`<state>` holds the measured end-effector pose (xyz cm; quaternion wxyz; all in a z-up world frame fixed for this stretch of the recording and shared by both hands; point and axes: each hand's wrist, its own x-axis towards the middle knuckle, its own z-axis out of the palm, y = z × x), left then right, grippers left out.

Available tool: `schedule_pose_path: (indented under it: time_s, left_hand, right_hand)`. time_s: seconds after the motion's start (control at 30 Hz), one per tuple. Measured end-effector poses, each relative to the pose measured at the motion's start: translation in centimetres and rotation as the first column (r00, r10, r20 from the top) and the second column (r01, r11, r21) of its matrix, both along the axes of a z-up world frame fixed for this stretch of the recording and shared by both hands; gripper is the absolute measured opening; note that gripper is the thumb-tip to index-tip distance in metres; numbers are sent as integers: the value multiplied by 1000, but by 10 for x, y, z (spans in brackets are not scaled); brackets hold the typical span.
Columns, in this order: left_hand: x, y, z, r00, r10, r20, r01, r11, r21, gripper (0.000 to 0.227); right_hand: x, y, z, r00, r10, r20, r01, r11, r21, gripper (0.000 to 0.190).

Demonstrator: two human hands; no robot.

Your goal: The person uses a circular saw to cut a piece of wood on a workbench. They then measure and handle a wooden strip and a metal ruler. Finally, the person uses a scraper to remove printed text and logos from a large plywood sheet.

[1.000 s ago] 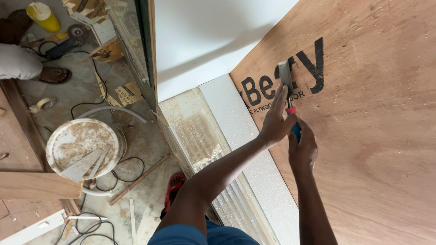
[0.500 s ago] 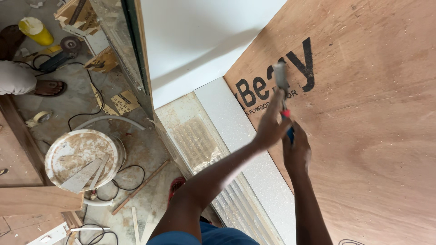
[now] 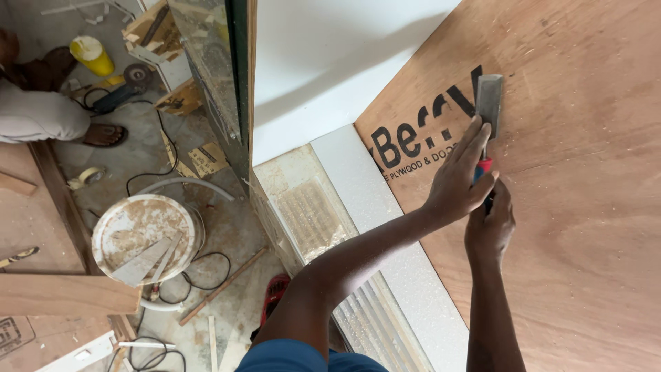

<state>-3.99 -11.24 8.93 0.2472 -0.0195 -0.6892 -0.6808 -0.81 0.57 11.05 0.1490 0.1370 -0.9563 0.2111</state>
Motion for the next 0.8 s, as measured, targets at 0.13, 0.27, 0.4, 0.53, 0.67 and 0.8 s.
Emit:
schedule_pose_path:
  time_s: [0.13, 0.27, 0.4, 0.53, 0.67, 0.8]
  left_hand:
    - [10, -6, 1, 999, 52, 4, -51, 993, -109, 83]
    - [1, -13, 8, 999, 16, 49, -11, 994, -111, 83]
    - [-15, -16, 21, 994, 76, -78, -86, 987, -136, 82]
    - [-5, -15, 18, 997, 22, -74, -33, 988, -150, 84]
    - [-3, -14, 24, 998, 5, -65, -14, 992, -129, 86]
    - [-18, -19, 45, 992, 24, -124, -37, 994, -106, 84]
  right_hand:
    - [2, -8, -13, 982, 109, -156, -92, 990, 110, 40]
    - [-1, -13, -15, 997, 48, -57, -47, 999, 13, 41]
    - [-12, -19, -2, 999, 34, -32, -36, 996, -79, 38]
    - [-8, -19, -1, 995, 68, -72, -73, 995, -67, 37]
    - [2, -30, 11, 999, 22, -30, -26, 992, -123, 35]
    - [-6, -37, 33, 1000, 9, -8, -11, 977, -213, 32]
